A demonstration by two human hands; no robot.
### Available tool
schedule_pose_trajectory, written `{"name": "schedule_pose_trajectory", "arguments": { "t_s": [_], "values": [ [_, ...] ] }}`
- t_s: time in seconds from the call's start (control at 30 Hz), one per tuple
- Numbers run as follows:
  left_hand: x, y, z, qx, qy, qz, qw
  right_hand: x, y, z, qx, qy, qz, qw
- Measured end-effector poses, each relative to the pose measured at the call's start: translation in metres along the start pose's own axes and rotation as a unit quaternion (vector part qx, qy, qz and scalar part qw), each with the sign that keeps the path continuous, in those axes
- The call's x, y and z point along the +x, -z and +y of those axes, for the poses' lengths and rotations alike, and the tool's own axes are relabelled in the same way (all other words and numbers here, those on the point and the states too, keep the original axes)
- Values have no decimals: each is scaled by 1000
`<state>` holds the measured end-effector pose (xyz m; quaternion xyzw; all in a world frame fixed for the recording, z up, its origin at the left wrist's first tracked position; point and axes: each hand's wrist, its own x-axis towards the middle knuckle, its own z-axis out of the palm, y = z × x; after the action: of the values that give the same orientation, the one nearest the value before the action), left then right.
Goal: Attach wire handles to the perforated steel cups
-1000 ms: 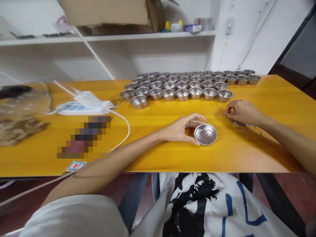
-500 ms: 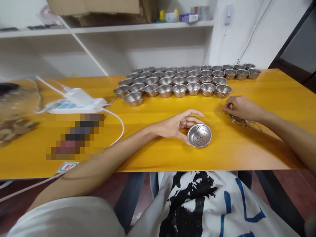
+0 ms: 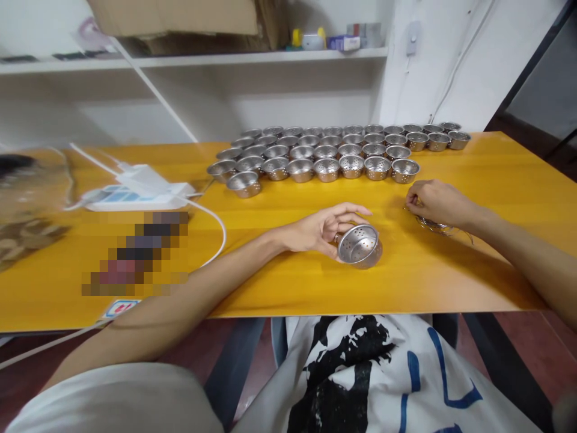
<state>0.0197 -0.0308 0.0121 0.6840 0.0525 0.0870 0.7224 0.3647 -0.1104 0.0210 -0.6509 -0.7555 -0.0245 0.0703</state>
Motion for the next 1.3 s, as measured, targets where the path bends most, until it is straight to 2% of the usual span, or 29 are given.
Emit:
{"name": "schedule_pose_trajectory", "arguments": {
  "t_s": [0.07,0.17,0.3,0.4,0.47,0.53,0.6,0.67,0.8,0.9,1.03,1.13,1.3],
  "values": [
    [1,-6,2,6,-3,2,1000,-1,6,-2,6,-2,17,1000],
    [2,-13,3,19,-12,5,1000,-3,17,-5,41,-18,92,995],
    [1,-14,4,38,-8,0,999,-5,33,-9,111,-61,207,970],
    [0,-14,2,60,-10,-5,998,-9,38,-13,160,-77,267,947],
    [0,-14,-2,88,-38,17,995,-12,38,-15,205,-77,288,932],
    [1,-16,-7,128,-80,68,986,-13,39,-19,270,-72,291,915],
    [2,-20,-11,176,-99,127,971,-14,40,-22,341,-65,276,896],
    [4,-23,-12,227,-90,173,954,-14,42,-27,396,-55,243,883],
    [5,-26,-8,340,-93,221,909,-15,37,-39,477,-48,145,866],
    [5,-25,-6,380,-95,247,886,-17,25,-51,532,-41,74,843],
    [5,-26,-8,395,-94,257,877,-21,5,-67,544,-7,-11,839],
    [5,-29,-8,417,-100,250,868,-25,-4,-74,543,13,-51,838],
    [4,-31,-9,442,-108,225,861,-26,-9,-75,557,-2,-104,824]
  ]
}}
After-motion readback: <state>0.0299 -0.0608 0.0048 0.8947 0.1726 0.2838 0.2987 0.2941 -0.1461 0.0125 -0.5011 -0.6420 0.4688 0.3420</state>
